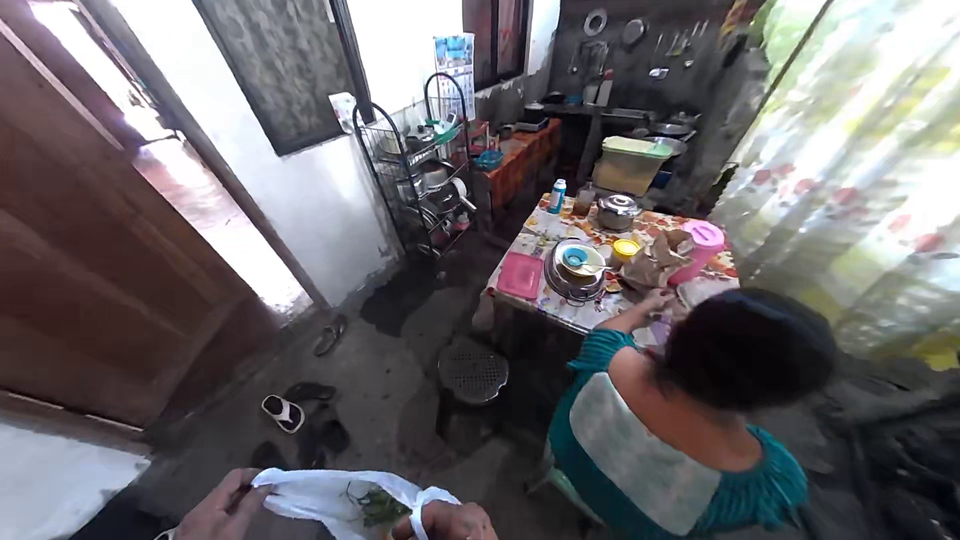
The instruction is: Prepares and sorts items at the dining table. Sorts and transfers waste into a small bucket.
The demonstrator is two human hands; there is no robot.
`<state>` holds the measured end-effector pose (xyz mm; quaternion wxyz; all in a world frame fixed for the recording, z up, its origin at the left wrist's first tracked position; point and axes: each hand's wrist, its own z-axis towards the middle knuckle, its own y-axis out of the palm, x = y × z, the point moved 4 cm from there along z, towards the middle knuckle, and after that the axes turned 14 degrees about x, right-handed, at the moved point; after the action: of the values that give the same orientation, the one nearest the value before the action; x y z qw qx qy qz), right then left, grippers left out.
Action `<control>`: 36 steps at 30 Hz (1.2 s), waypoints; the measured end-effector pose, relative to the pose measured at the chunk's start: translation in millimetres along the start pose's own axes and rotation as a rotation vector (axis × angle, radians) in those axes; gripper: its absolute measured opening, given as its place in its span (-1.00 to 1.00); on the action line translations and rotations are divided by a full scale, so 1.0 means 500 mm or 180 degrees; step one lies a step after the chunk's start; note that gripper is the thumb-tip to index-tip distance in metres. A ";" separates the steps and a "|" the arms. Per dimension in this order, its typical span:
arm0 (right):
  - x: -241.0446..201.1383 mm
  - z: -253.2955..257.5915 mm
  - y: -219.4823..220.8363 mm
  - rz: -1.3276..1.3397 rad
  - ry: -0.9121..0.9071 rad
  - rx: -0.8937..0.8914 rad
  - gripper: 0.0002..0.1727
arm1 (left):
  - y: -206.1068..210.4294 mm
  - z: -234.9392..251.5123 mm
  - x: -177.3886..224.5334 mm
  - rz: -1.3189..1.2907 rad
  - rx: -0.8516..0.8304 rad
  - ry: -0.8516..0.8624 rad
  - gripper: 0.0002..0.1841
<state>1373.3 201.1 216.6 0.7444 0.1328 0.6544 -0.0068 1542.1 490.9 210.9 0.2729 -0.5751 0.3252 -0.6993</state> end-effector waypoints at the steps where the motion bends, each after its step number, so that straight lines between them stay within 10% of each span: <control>1: 0.000 0.045 -0.011 0.0041 0.0008 -0.0013 -0.75 | 0.012 0.036 0.010 -0.0321 0.0038 -0.0156 -0.60; 5: 0.022 0.215 -0.070 0.0067 0.0011 0.0159 -0.77 | 0.091 0.215 0.030 -0.1344 0.0246 -0.0453 -0.41; 15: 0.151 0.640 -0.241 -0.0897 0.0338 0.1489 -0.75 | 0.354 0.741 0.069 -0.2342 -0.0767 0.0142 -0.68; 28: 0.131 1.120 -0.306 -0.0851 0.0443 0.3165 -0.79 | 0.516 1.374 0.166 -0.0931 -0.2438 0.0123 -0.55; 36: 0.142 1.336 -0.448 -0.0603 -0.0038 0.3396 -0.79 | 0.716 1.636 0.289 0.0136 -0.2189 0.1100 -0.46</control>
<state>1992.0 -141.7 177.4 0.5734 0.4327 0.5649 -0.4059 2320.7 37.7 130.1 0.0197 -0.4999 0.5939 -0.6301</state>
